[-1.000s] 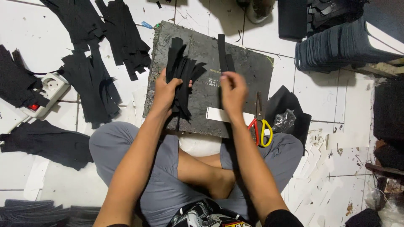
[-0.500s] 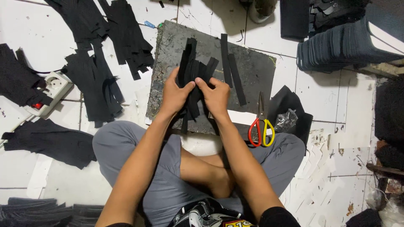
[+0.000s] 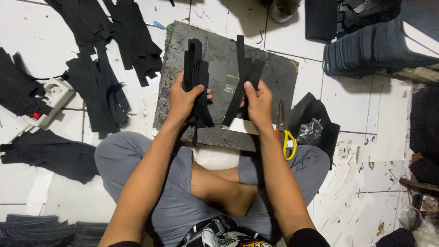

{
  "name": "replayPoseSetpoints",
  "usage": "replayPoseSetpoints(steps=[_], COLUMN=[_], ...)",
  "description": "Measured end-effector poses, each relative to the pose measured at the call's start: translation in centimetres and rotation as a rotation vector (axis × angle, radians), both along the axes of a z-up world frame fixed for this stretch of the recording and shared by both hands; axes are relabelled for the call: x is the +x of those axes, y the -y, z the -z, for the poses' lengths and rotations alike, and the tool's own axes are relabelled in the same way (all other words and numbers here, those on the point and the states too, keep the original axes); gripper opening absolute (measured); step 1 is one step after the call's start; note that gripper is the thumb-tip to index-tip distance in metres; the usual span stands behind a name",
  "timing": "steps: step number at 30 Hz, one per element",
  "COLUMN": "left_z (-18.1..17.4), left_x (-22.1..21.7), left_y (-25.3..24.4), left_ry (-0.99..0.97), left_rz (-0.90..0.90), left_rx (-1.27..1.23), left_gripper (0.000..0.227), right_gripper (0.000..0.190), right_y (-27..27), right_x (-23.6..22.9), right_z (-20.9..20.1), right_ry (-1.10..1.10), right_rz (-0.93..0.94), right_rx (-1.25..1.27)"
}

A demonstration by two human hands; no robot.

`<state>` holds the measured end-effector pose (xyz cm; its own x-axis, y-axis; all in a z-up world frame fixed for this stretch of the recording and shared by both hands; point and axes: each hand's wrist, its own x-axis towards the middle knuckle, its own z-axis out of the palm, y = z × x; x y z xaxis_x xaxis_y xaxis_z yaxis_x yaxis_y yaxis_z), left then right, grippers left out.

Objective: Align black material strips on a metal template board and press them down using a hand-held block

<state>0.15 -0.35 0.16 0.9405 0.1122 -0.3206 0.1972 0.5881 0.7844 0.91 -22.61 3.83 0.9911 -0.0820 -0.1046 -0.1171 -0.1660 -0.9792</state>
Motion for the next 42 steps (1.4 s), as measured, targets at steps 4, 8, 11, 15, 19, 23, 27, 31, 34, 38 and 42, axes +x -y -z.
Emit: replayPoseSetpoints(steps=[4,8,11,15,19,23,27,31,34,38,42], left_z=[-1.4,-2.4,-2.5,0.7,1.4,0.7,-0.6,-1.4,-1.3,-1.5,-2.3], left_x=[-0.1,-0.2,-0.4,-0.5,-1.0,-0.9,-0.7,-0.5,-0.3,-0.2,-0.4], left_y=[0.9,1.8,2.3,2.8,3.2,3.1,2.8,2.1,1.6,1.1,1.5], left_ry=[-0.073,-0.104,-0.107,-0.092,-0.128,-0.157,-0.166,-0.170,-0.150,-0.148,-0.082], left_rz=[-0.011,0.020,0.038,0.121,0.122,0.104,0.081,0.055,0.033,0.001,0.041], left_rx=[-0.114,-0.095,-0.117,0.026,-0.037,-0.072,-0.158,-0.170,-0.169,-0.189,-0.141], left_gripper=[0.040,0.029,0.027,0.026,0.025,0.020,0.022,0.023,0.023,0.021,0.025], right_gripper=[0.014,0.033,0.017,0.020,0.020,0.015,0.020,0.031,0.037,0.037,0.023], right_y=[2.2,2.2,0.2,-3.8,-4.2,-3.8,-3.5,-2.3,-2.1,-1.8,-2.4], right_x=[1.6,1.9,0.4,-1.8,-2.0,-1.6,-1.6,-1.5,-1.7,-1.7,-2.0], right_z=[-2.8,-1.9,-1.0,0.3,1.9,2.8,1.7,2.5,1.3,0.8,-0.9], right_ry=[0.073,0.281,0.294,0.074,0.044,-0.023,-0.056,-0.012,0.004,0.005,-0.010], right_rz=[-0.054,0.020,0.028,-0.038,0.070,0.222,0.233,0.228,0.207,0.175,0.173], right_rx=[-0.426,-0.857,-0.676,-0.208,-0.149,0.028,0.168,0.168,0.179,0.179,0.051])
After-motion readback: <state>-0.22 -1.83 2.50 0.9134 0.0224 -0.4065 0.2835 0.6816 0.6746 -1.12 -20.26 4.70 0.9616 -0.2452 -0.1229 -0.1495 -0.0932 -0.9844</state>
